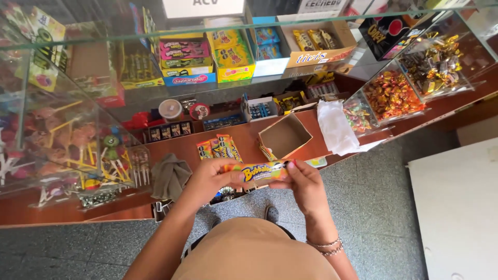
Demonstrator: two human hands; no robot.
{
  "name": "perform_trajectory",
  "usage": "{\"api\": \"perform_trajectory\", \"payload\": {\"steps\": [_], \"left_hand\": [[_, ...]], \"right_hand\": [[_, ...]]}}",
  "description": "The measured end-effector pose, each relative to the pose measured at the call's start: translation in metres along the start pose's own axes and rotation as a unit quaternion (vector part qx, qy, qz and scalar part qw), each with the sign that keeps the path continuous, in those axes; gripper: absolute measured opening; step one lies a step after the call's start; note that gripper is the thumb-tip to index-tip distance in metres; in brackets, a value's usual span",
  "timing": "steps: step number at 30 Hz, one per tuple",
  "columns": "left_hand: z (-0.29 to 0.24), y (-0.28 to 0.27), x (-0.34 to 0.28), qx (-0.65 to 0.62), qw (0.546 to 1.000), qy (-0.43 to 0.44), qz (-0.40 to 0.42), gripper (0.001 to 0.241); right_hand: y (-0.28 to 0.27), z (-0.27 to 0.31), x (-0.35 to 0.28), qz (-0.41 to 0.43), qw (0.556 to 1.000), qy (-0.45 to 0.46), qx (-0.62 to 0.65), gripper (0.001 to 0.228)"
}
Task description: Organizing various snack items and candy bars from a box onto a display shelf in a retail environment.
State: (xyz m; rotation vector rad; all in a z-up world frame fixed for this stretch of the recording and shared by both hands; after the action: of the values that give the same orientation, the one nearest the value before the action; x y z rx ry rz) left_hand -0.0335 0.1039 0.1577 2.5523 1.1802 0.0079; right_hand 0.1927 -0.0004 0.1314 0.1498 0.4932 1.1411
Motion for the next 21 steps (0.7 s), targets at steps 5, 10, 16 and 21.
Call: {"api": "perform_trajectory", "payload": {"steps": [5, 10, 16, 21], "left_hand": [[-0.013, 0.013, 0.006, 0.062, 0.989, 0.103, -0.091, 0.032], [-0.088, 0.056, -0.027, 0.26, 0.848, 0.461, 0.014, 0.017], [-0.096, 0.089, -0.034, 0.394, 0.673, 0.626, 0.025, 0.021], [-0.063, 0.096, 0.043, 0.28, 0.834, 0.463, -0.107, 0.014]], "right_hand": [[-0.001, 0.043, -0.021, 0.005, 0.981, -0.113, -0.16, 0.008], [0.017, 0.108, -0.06, 0.052, 0.838, -0.425, -0.338, 0.008], [-0.002, 0.127, -0.067, -0.006, 0.736, -0.561, -0.379, 0.015], [-0.042, 0.103, -0.014, -0.128, 0.815, -0.424, -0.373, 0.011]]}}
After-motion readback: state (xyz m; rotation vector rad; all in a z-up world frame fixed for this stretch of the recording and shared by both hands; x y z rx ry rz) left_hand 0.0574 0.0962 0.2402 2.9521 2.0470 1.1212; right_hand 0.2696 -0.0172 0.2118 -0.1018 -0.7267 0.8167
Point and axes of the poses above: each hand's wrist, its own x-axis towards the middle knuckle, its own y-axis out of the palm, z = x × y, the point moved 3 cm from there along x, towards the middle knuckle, and after that the axes turned 7 degrees about y, right-handed, at the moved point
